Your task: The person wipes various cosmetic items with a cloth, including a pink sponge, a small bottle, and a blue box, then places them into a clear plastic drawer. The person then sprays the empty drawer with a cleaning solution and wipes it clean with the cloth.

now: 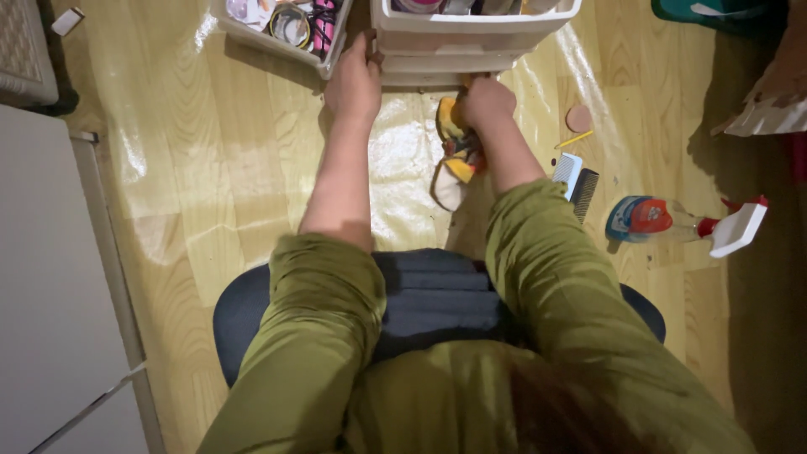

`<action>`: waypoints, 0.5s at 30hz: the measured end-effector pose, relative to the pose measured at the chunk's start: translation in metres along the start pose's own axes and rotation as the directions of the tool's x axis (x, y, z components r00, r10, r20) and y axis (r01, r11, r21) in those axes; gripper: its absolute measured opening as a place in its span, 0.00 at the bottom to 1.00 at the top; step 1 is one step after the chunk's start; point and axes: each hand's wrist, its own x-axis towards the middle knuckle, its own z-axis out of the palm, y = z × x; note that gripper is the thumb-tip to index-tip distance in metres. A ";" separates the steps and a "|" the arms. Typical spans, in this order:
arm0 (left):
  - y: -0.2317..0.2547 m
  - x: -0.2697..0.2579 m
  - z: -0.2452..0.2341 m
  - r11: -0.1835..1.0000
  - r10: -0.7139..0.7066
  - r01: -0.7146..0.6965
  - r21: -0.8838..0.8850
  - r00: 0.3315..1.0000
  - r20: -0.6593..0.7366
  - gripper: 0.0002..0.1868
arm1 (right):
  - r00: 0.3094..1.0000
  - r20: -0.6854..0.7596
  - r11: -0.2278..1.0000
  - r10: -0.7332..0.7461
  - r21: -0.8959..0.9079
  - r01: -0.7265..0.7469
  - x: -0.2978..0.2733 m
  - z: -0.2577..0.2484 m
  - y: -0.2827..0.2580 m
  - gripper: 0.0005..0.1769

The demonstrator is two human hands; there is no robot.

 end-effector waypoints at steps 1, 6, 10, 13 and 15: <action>0.000 0.000 0.000 1.000 0.003 -0.003 0.015 1.000 -0.008 0.18 | 1.000 0.031 0.998 0.003 -0.069 -0.001 0.008 0.003 0.001 0.24; -0.002 0.001 0.003 0.999 0.004 -0.003 0.036 1.000 -0.017 0.19 | 0.950 -0.278 0.989 -0.142 -0.082 0.124 0.050 0.028 0.006 0.26; -0.004 0.000 0.006 0.998 0.006 -0.005 0.056 1.000 -0.017 0.20 | 0.992 -0.126 0.998 0.010 0.064 -0.002 0.045 0.026 0.011 0.28; -0.006 0.001 0.005 0.998 0.048 -0.045 0.052 0.996 -0.070 0.22 | 0.989 -0.145 1.000 0.003 0.019 0.000 0.027 0.011 0.003 0.26; -0.007 0.000 0.005 1.000 -0.006 0.006 0.007 1.000 -0.011 0.22 | 0.998 -0.032 0.998 0.058 0.013 -0.057 0.010 0.007 0.000 0.27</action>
